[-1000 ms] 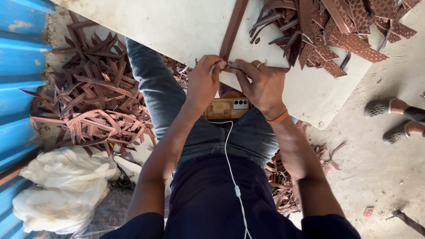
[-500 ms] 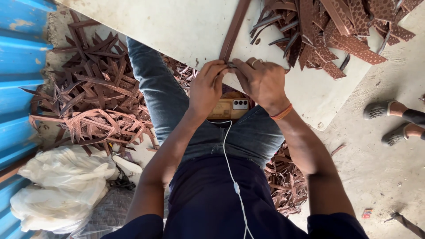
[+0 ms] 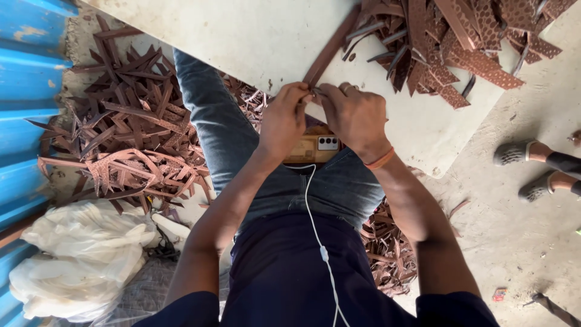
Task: The person trims small patterned leather strips using a pair of scissors on a makeshift workbench.
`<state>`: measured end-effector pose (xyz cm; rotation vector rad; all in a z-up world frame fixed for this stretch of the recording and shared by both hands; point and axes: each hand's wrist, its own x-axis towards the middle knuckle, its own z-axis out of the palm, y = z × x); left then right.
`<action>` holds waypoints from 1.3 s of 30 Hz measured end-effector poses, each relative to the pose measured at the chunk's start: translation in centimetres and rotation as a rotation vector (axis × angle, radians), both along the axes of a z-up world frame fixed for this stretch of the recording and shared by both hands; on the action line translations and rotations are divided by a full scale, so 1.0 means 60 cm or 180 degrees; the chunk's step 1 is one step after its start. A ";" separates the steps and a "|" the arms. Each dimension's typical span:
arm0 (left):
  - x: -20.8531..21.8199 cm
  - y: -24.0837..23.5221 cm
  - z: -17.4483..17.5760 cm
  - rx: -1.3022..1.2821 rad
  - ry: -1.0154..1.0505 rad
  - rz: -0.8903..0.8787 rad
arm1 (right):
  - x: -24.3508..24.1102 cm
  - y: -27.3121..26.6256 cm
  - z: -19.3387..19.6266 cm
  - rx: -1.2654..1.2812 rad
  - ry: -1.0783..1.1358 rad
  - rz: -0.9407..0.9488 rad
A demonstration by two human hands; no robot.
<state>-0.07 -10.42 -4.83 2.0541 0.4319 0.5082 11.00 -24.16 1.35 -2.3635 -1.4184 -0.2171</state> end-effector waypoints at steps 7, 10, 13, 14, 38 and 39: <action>0.003 0.006 -0.023 -0.0084 -0.0105 -0.0061 | 0.016 -0.021 -0.058 -0.0237 0.0302 -0.0059; 0.010 0.017 -0.018 -0.0780 -0.0144 0.0039 | -0.004 -0.021 -0.040 0.0012 0.0358 -0.0195; 0.013 0.020 0.003 -0.0890 -0.0184 0.0075 | -0.014 -0.024 -0.030 0.0273 0.0475 -0.0313; 0.012 0.022 0.010 -0.0755 -0.0211 0.0076 | -0.016 -0.025 -0.030 0.0471 0.0603 -0.0316; 0.036 0.037 0.018 -0.0553 0.0505 -0.0028 | -0.044 -0.002 -0.073 0.1226 0.1396 -0.1014; 0.039 0.037 0.020 -0.0553 0.0500 -0.0048 | -0.039 -0.005 -0.070 0.1230 0.1385 -0.1031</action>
